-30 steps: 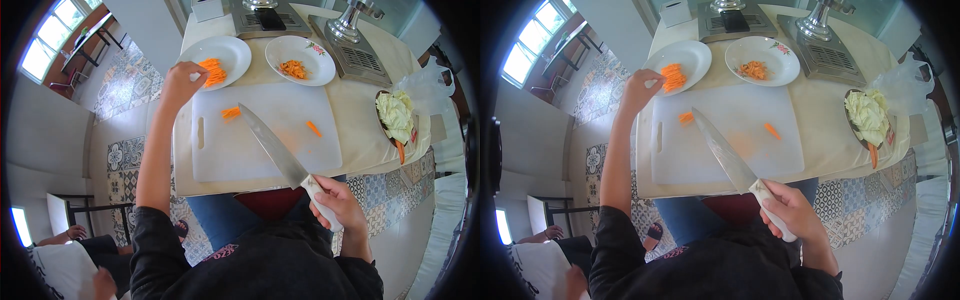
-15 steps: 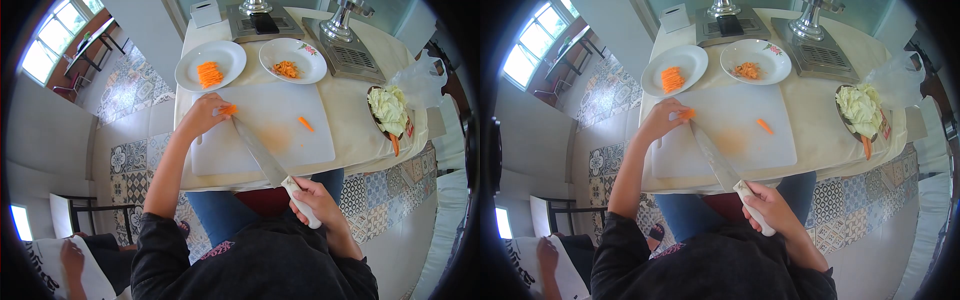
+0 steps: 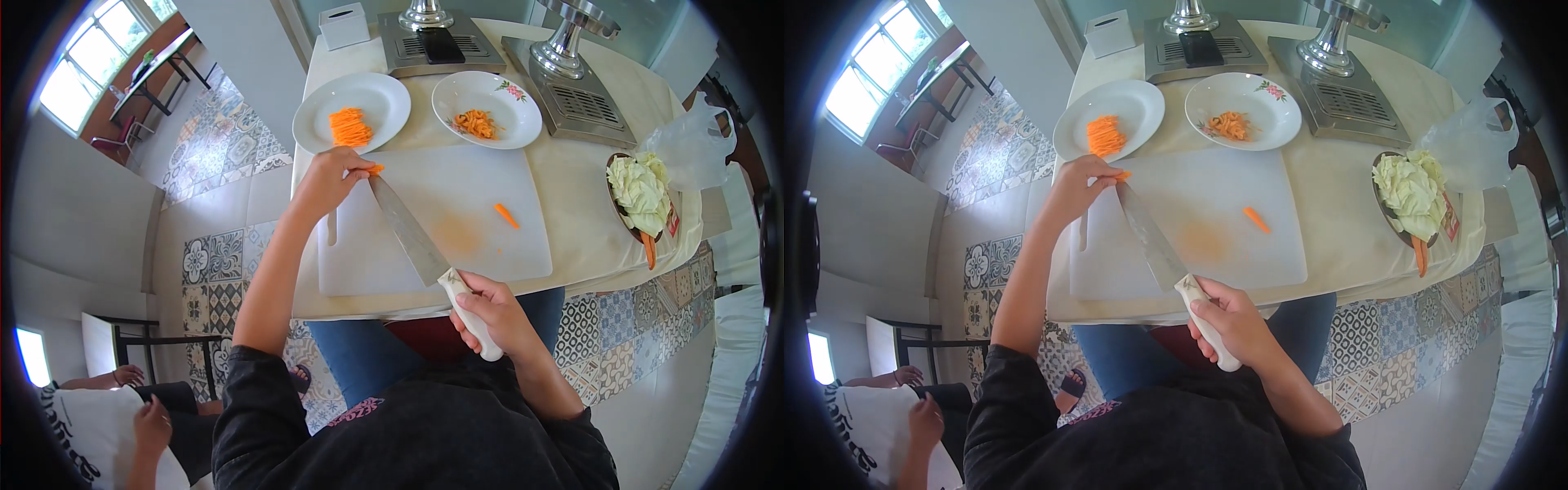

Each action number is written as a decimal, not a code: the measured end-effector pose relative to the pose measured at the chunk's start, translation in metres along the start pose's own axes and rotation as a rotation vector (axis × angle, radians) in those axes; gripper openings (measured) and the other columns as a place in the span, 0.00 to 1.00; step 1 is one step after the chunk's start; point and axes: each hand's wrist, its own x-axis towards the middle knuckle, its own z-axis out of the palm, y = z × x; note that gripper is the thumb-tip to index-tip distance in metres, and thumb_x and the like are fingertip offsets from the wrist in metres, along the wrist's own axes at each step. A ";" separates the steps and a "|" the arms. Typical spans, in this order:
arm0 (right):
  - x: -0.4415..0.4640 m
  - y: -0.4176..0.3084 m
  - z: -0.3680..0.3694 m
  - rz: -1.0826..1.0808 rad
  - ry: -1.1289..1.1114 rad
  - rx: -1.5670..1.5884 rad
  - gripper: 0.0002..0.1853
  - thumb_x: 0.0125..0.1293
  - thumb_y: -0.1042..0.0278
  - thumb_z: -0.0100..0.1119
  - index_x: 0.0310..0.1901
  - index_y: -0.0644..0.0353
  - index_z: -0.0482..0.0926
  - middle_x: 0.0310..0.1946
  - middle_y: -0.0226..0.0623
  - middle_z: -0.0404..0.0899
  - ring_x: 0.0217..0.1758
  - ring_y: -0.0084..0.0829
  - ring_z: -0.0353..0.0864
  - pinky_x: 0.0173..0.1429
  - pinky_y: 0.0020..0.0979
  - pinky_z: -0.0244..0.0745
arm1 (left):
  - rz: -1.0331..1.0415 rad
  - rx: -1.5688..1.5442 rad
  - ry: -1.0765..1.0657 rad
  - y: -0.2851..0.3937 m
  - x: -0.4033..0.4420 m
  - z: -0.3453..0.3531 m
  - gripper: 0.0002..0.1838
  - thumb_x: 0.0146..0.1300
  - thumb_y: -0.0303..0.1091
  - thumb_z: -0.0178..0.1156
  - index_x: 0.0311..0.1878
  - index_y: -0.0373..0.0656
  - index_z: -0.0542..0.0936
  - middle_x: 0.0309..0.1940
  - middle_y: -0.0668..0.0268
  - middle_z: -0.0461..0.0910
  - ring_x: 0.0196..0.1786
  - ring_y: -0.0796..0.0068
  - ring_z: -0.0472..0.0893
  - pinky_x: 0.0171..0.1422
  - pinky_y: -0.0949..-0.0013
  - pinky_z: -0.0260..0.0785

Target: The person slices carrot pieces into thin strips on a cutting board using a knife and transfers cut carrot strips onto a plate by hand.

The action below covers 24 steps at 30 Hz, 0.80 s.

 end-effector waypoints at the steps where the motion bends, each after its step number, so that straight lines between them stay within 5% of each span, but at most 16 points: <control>1: 0.005 -0.004 0.001 -0.013 -0.001 0.001 0.24 0.78 0.67 0.48 0.72 0.61 0.68 0.25 0.33 0.76 0.17 0.21 0.74 0.20 0.26 0.70 | 0.017 0.006 0.009 -0.002 0.005 -0.005 0.12 0.61 0.24 0.68 0.48 0.42 0.89 0.38 0.61 0.86 0.42 0.63 0.84 0.50 0.64 0.75; 7: 0.049 -0.031 0.010 -0.064 -0.008 0.020 0.18 0.76 0.65 0.48 0.61 0.62 0.75 0.26 0.33 0.76 0.17 0.21 0.73 0.20 0.26 0.70 | 0.002 0.162 0.039 -0.027 0.047 -0.025 0.10 0.62 0.24 0.66 0.45 0.42 0.89 0.40 0.61 0.85 0.46 0.58 0.82 0.54 0.62 0.74; 17: 0.061 -0.040 0.004 -0.019 -0.019 0.037 0.22 0.75 0.67 0.46 0.66 0.65 0.72 0.26 0.35 0.77 0.17 0.21 0.72 0.19 0.25 0.67 | 0.102 0.480 0.061 -0.046 0.055 -0.010 0.09 0.64 0.29 0.64 0.46 0.48 0.89 0.39 0.67 0.84 0.50 0.64 0.79 0.67 0.59 0.65; 24: 0.042 -0.036 -0.005 0.001 -0.038 0.001 0.23 0.74 0.67 0.47 0.67 0.65 0.71 0.26 0.35 0.77 0.17 0.21 0.73 0.20 0.25 0.69 | 0.165 0.519 0.177 -0.042 0.039 -0.007 0.11 0.64 0.30 0.64 0.48 0.47 0.89 0.42 0.66 0.83 0.54 0.64 0.78 0.63 0.59 0.67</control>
